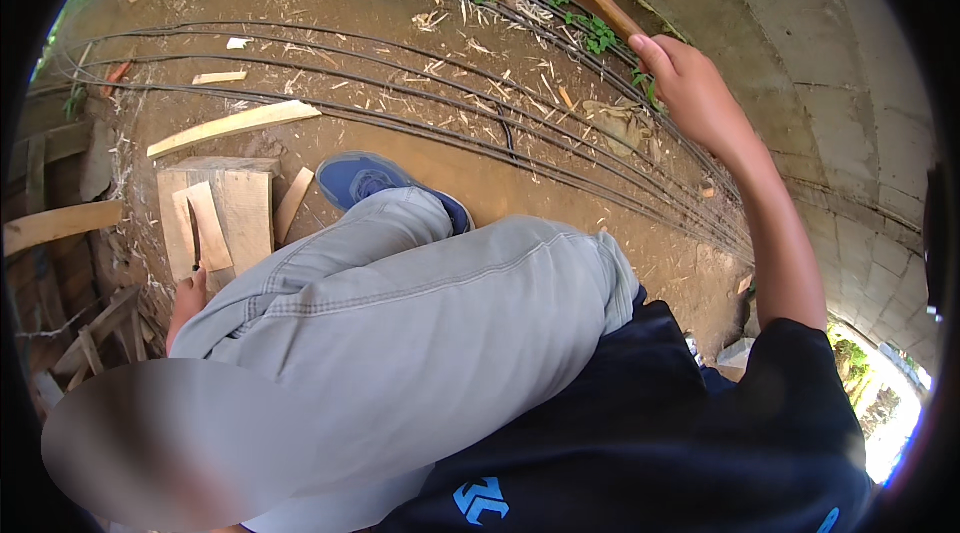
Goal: The person sits on the ground and uses a knife and hammer to carve and shape small pieces of wood. They repeatedly strike the knife with the hammer to split and refine the wood pieces.
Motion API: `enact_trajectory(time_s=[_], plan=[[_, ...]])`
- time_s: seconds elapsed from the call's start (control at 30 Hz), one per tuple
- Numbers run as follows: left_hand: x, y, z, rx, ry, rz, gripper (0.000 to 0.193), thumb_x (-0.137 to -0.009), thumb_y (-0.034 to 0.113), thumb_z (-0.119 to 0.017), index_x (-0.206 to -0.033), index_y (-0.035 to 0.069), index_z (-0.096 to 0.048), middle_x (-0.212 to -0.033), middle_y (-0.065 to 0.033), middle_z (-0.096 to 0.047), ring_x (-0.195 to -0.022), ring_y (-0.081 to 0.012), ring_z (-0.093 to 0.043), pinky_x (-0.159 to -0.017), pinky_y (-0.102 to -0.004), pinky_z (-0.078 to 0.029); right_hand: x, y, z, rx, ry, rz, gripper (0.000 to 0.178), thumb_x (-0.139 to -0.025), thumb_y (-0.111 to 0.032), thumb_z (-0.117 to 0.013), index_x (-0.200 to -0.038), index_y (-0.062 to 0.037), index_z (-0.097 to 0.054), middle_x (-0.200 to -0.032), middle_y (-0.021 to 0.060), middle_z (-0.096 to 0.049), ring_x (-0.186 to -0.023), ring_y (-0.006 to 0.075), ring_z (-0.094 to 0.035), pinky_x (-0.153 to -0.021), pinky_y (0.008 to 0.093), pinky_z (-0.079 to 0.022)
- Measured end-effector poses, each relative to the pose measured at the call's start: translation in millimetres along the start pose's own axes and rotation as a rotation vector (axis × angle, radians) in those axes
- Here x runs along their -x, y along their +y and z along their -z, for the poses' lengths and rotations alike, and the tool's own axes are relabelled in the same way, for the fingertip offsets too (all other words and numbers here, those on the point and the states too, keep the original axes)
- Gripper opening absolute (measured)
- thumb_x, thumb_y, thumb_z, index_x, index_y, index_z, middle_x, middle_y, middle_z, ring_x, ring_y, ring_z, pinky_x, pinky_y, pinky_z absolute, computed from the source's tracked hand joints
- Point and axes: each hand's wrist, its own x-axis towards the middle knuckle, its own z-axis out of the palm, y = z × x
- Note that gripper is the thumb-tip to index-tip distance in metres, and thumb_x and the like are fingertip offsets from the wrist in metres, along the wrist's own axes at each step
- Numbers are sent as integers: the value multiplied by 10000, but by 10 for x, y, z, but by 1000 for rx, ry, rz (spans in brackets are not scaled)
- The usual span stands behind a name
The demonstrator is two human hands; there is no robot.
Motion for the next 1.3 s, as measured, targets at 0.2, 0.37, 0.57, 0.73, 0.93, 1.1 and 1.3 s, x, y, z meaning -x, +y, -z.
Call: enact_trajectory(time_s=[0.2,0.37,0.57,0.73,0.93,1.1,1.3], plan=[[-9,61,-59,38,-9,-16,624,-1058,441,-491,-1242,-146,-596,-1156,-359,-668,-1087,-435,-652,-935,-458,-483,-78,-67,-109,27,-88,-74,616,-1066,-544,-456,-894,26,-612,-721,166,-582,-665,279,-535,-682,439,-453],[-163,-208,-31,-81,-20,105,638,-1053,457,-494,-1254,-140,-595,-1152,-365,-667,-1056,-427,-666,-910,-469,-489,-58,-200,-202,3,-113,-19,614,-1065,-544,-458,-945,31,-638,-737,167,-597,-690,286,-560,-710,433,-466],[-103,-95,-48,-8,-57,34,665,-1044,475,-495,-1235,-156,-583,-1138,-406,-641,-1058,-444,-667,-897,-484,-493,-17,-356,-217,22,-152,12,598,-1067,-526,-464,-1026,41,-650,-802,196,-638,-752,328,-586,-778,444,-484],[-99,-61,-65,-11,-54,32,664,-1042,477,-494,-1205,-159,-592,-1120,-409,-642,-1044,-449,-670,-890,-490,-494,-9,-371,-307,13,-150,41,592,-1067,-517,-468,-1111,40,-663,-894,239,-677,-821,372,-630,-821,452,-493],[-151,-10,-91,-25,-57,29,666,-1039,480,-493,-1170,-163,-604,-1098,-412,-643,-1028,-454,-673,-881,-497,-495,-2,-380,-327,14,-226,18,582,-1072,-498,-462,-1157,40,-667,-946,262,-680,-879,379,-645,-845,453,-495],[-24,-360,-97,-57,-42,109,668,-1037,483,-492,-1140,-166,-614,-1080,-415,-643,-1014,-459,-676,-873,-503,-496,-146,-584,-466,-23,-211,84,559,-1073,-477,-473,-1183,34,-668,-950,243,-680,-889,353,-651,-858,445,-492],[225,653,97,-35,-59,79,663,-1047,461,-453,-1102,-171,-647,-1163,-412,-638,-1135,-518,-632,-1007,-520,-484,-305,-447,-819,-230,-85,211,415,-1104,-401,-479,-930,-45,-602,-712,-20,-447,-604,77,-384,-543,272,-345]])
